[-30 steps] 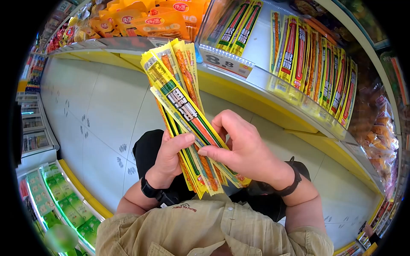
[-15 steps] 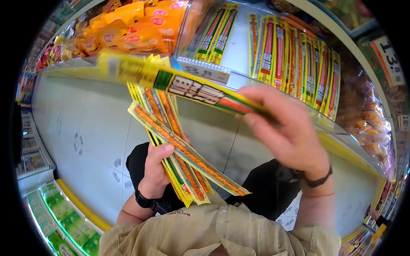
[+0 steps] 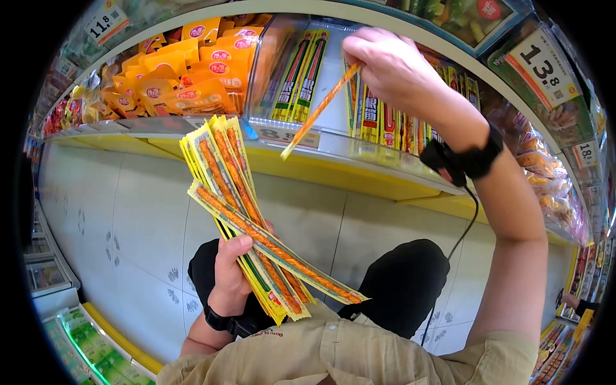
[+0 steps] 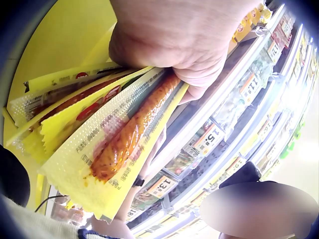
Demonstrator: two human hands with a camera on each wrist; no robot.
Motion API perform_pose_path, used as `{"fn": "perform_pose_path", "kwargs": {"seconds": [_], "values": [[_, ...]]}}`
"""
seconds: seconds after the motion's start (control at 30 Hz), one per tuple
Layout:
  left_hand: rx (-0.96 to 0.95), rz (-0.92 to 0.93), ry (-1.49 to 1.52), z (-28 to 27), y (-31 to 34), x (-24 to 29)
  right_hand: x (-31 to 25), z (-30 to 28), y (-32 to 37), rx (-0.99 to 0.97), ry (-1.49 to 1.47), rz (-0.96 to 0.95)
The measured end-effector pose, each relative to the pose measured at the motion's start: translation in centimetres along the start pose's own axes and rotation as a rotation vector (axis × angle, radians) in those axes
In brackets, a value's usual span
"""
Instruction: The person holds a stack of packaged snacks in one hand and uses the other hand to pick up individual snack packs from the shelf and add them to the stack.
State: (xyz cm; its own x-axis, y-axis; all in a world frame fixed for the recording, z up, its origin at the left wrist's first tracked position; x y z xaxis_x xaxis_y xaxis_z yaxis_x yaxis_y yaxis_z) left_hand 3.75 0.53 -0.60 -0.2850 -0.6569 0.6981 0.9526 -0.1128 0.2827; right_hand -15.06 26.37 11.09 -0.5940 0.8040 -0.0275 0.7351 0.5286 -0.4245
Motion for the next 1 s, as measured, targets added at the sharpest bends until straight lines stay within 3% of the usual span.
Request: {"fn": "perform_pose_path", "kwargs": {"seconds": [0.1,0.2,0.3,0.37,0.43,0.63,0.83,1.0], "values": [[-0.005,0.001,0.006,-0.2,0.1,0.2,2.6,1.9,-2.2,-0.255,-0.03,0.498],[-0.013,-0.015,0.023,-0.5,0.0,-0.1,5.4,4.8,-3.7,-0.083,-0.021,0.445],[-0.03,-0.022,0.038,-0.5,0.0,-0.1,4.8,5.6,-5.0,-0.318,0.237,0.271],[-0.032,-0.016,0.04,-0.6,-0.1,-0.2,4.2,7.8,-4.9,-0.329,0.419,0.056],[-0.036,-0.023,0.042,-0.8,-0.1,-0.2,2.7,8.5,-4.8,-0.442,0.421,-0.032],[-0.027,-0.049,0.055,-0.8,0.0,0.0,2.9,10.2,-3.8,-0.423,0.192,0.054],[-0.01,-0.05,0.043,-0.8,0.1,0.2,1.7,8.6,-3.0,-0.656,0.051,0.128],[-0.015,-0.047,0.046,-0.7,-0.1,-0.1,3.1,8.9,-3.2,-0.667,0.025,0.175]]}}
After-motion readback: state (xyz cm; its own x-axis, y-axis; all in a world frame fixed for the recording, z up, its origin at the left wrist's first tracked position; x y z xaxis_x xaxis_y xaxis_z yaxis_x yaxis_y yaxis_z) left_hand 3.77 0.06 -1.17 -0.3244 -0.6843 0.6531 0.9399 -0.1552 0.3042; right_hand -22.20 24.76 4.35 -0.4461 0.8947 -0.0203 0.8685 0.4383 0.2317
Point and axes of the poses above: each hand's wrist, its own y-axis away from the middle knuckle, its own z-axis out of the palm, x = y × z, the point moved 2 cm from there along -y, towards the middle knuckle, and after that the axes turned 9 degrees about z, right-handed, at the moved point
